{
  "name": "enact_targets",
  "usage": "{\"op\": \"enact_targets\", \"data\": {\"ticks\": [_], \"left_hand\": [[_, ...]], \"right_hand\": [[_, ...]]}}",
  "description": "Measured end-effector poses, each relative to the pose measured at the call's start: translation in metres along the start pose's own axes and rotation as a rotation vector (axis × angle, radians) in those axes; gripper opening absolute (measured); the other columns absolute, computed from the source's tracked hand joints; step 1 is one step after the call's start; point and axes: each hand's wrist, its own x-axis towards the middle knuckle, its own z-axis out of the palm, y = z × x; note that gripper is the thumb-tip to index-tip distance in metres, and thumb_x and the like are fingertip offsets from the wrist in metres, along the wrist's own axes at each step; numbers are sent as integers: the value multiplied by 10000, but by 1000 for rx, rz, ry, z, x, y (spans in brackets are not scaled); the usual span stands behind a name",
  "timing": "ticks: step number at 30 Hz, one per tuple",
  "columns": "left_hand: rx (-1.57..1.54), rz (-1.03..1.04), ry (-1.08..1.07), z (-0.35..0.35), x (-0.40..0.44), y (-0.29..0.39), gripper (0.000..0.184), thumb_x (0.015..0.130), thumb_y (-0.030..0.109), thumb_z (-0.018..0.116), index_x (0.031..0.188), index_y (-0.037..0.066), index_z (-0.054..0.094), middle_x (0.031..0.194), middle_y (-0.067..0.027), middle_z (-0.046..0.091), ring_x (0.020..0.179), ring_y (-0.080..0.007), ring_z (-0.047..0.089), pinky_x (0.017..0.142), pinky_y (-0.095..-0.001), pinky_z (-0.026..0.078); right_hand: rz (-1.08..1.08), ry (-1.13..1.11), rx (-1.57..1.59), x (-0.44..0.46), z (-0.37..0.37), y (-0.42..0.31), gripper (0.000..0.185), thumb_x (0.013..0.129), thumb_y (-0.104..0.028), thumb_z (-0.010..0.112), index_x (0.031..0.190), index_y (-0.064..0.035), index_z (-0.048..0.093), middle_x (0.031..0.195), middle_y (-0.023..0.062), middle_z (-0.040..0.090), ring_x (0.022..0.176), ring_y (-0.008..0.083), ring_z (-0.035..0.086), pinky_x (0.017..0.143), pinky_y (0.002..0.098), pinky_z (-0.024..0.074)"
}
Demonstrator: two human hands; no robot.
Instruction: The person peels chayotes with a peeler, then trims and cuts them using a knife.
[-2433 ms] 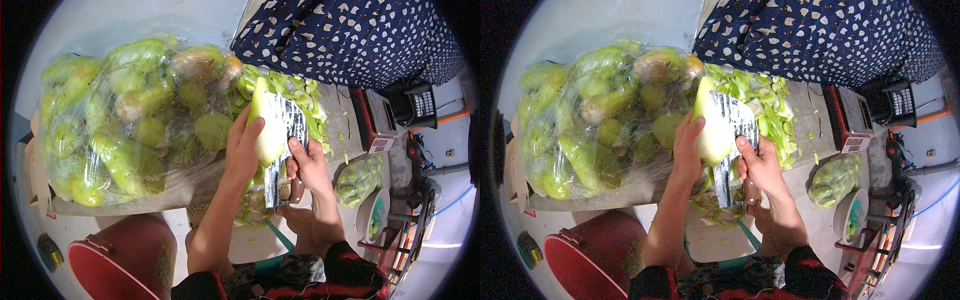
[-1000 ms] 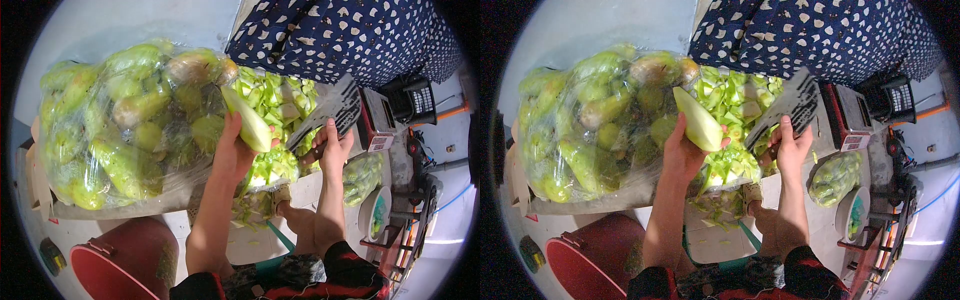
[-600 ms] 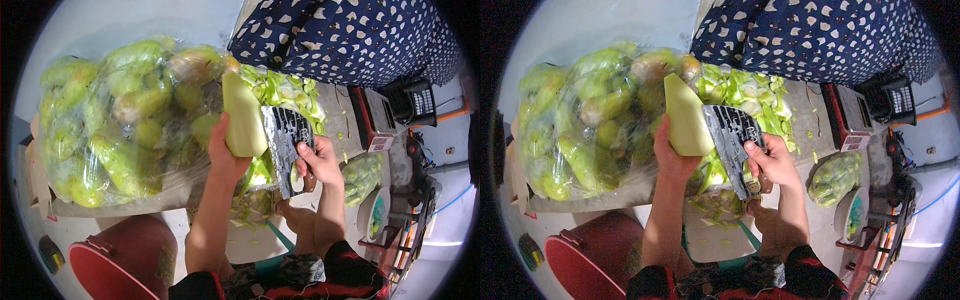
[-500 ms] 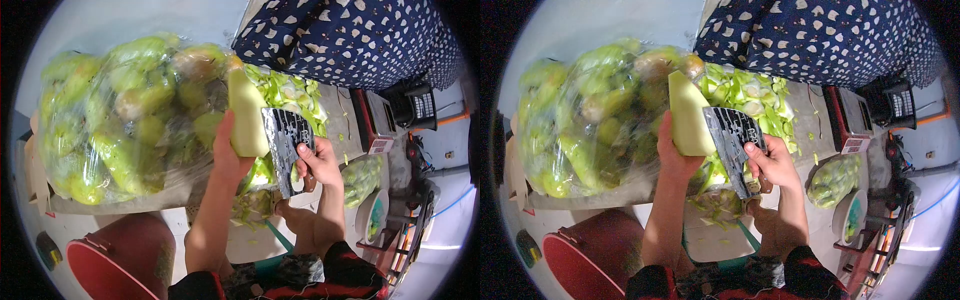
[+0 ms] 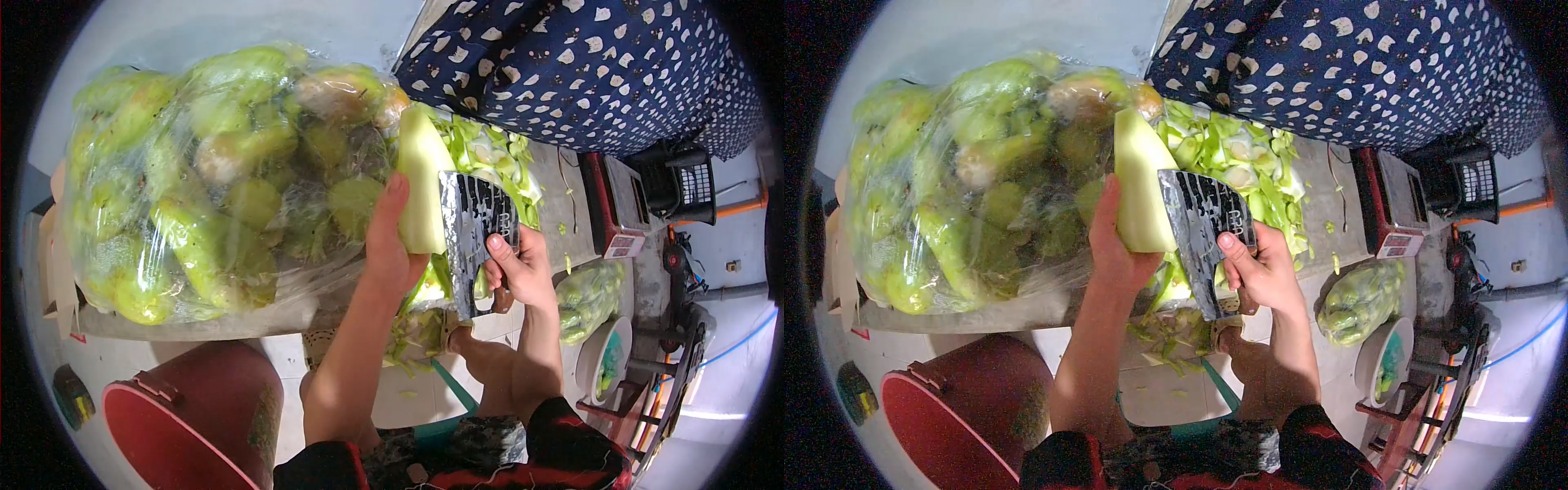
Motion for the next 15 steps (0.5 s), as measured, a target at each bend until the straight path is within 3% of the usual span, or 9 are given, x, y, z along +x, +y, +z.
{"op": "enact_targets", "data": {"ticks": [11,15], "left_hand": [[53,-71,-130,8,-4,-23,438,967,423,494,1225,74,554,1150,-78,637,1062,-226,606,975,-394,444],[175,-12,-99,12,-3,-21,441,968,421,491,1237,75,547,1150,-83,635,1043,-228,615,950,-399,464]], "right_hand": [[-24,36,90,-2,-1,-4,299,954,-293,618,856,-25,529,525,4,486,421,91,460,407,245,354],[-42,24,128,-4,-8,-3,287,959,-286,609,848,-35,525,523,10,489,420,102,469,406,252,371]]}}
